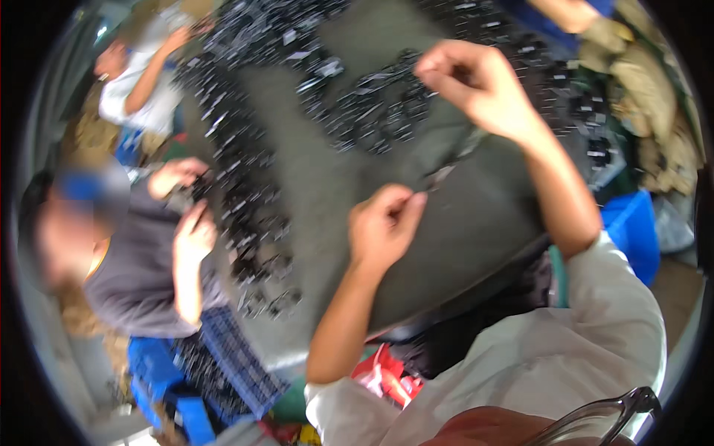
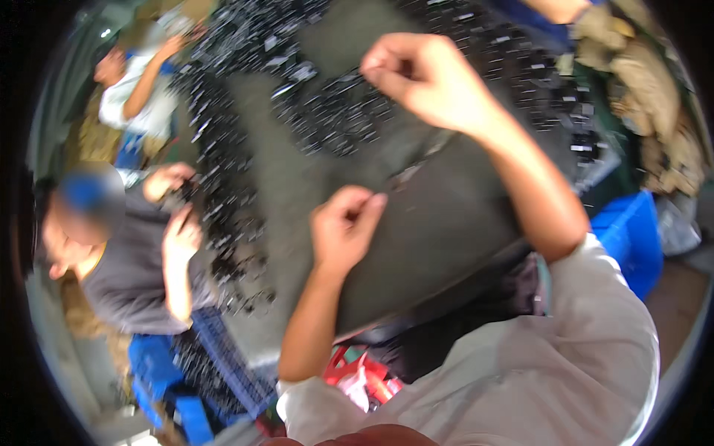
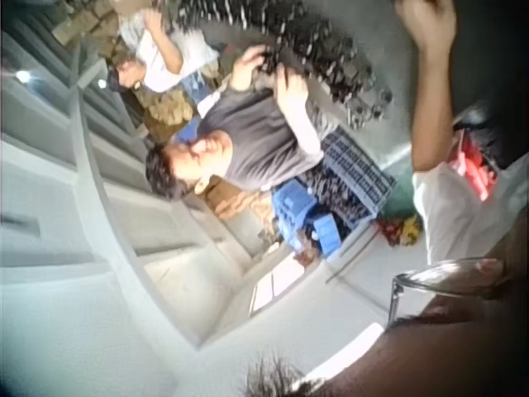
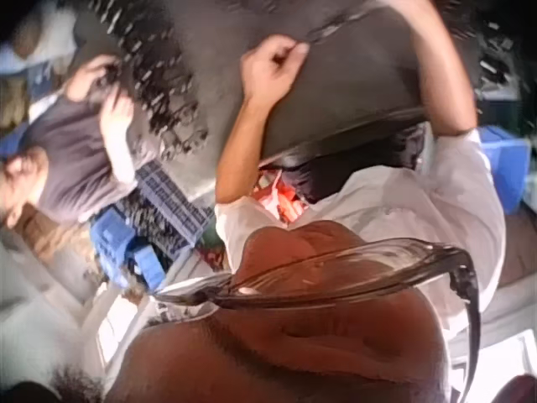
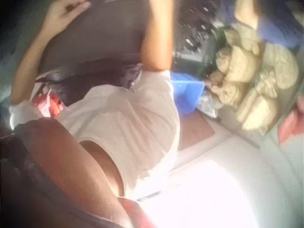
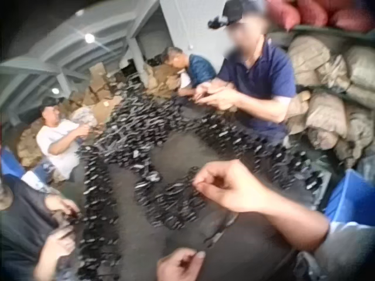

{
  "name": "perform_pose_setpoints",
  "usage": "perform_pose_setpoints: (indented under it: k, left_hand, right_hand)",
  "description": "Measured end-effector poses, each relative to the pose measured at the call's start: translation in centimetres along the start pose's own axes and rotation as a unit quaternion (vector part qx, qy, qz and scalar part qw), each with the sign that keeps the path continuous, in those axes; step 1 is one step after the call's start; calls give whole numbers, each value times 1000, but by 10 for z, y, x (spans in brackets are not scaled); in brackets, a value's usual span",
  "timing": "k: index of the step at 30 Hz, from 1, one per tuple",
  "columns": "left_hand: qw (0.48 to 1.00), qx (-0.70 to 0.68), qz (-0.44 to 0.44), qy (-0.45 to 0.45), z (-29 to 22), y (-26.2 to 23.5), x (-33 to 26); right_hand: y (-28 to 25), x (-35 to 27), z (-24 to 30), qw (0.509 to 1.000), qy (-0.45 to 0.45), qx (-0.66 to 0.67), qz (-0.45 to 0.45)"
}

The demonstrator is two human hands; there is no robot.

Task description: Manually assembling small black wire coil components with plastic parts at a workbench.

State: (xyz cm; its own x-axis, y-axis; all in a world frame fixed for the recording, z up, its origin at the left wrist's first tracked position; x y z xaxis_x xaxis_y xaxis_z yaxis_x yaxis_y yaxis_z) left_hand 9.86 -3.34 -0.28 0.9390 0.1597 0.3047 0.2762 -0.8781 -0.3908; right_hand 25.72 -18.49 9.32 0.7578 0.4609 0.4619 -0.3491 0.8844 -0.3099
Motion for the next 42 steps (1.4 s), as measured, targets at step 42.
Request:
perform_pose_setpoints:
  k: [42]
  left_hand:
    - [999,10,33,-17,-1,1,2]
  right_hand:
    - [140,264,-143,887,81,-436,126]
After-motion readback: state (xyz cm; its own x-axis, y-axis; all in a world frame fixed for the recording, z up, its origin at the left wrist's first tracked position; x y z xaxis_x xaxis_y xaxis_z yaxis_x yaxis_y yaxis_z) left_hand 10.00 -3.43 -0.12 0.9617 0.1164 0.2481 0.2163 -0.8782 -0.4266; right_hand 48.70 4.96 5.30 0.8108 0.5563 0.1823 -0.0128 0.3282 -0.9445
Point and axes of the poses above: each hand's wrist, its own x-axis towards the middle knuckle, its own y-axis out of the palm, z = x × y, the point moved 8 cm from there along x, towards the middle knuckle, and after that the axes turned 3 degrees about -x, right-handed, at the moved point
